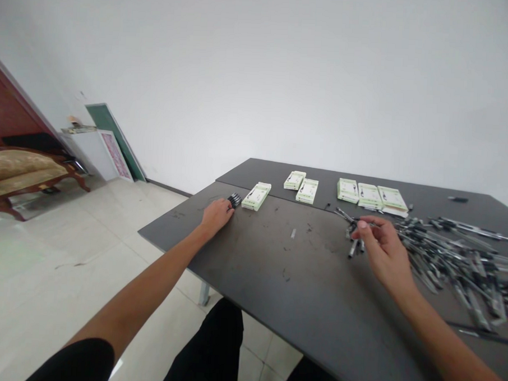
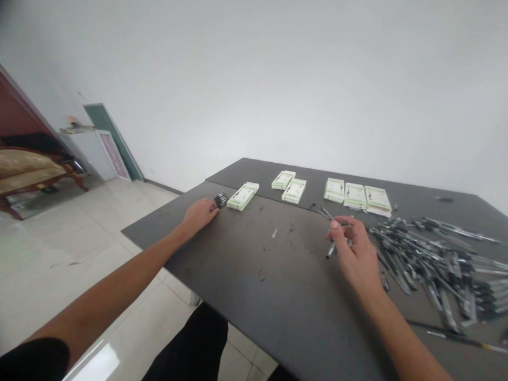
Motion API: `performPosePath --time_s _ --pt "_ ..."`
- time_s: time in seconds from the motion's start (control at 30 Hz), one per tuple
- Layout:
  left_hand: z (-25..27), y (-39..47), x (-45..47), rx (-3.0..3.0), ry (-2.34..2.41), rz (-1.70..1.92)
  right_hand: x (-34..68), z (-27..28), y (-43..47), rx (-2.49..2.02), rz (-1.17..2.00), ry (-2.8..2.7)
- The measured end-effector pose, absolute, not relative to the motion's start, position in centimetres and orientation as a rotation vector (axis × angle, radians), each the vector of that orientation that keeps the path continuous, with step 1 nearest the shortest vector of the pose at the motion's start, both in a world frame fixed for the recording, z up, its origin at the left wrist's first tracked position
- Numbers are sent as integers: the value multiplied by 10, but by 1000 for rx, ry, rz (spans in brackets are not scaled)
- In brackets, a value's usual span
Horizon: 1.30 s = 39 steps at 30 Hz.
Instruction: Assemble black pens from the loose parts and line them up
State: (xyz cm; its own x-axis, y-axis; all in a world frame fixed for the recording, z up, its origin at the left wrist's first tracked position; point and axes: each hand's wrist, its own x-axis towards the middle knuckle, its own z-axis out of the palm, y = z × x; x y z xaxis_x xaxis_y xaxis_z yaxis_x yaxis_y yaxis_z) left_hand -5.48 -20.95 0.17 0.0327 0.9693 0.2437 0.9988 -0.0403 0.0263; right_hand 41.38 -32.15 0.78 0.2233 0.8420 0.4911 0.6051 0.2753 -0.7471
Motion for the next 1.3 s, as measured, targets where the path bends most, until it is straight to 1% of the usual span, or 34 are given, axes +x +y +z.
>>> performPosePath --time_s 0.1,0.4,0.6,0.7,0.8,0.93,1.07,1.17,1.3 --pt "-3 -210 -55 -2123 -2039 -326 412 11 -324 -1478 353 -1457" --pt "-11 -213 -56 -2136 -1952 -445 411 11 -326 -1489 360 -1486" --pt "-2 -224 -40 -2155 -1799 -662 420 17 -324 -1554 246 -1515" --pt "2 -244 -10 -2262 -1579 -793 432 18 -318 -1561 191 -1487" --pt "4 -272 35 -2463 -1247 -872 446 17 -313 -1598 142 -1448" --pt "12 -303 105 -2711 -747 -858 463 12 -304 -1628 67 -1439" --pt "21 -307 167 -2819 -403 -887 479 11 -300 -1688 65 -1504" --pt "19 -299 196 -2858 -289 -967 493 19 -302 -1849 72 -1592" --pt "3 -286 204 -2930 -359 -1112 511 30 -307 -2054 79 -1646"
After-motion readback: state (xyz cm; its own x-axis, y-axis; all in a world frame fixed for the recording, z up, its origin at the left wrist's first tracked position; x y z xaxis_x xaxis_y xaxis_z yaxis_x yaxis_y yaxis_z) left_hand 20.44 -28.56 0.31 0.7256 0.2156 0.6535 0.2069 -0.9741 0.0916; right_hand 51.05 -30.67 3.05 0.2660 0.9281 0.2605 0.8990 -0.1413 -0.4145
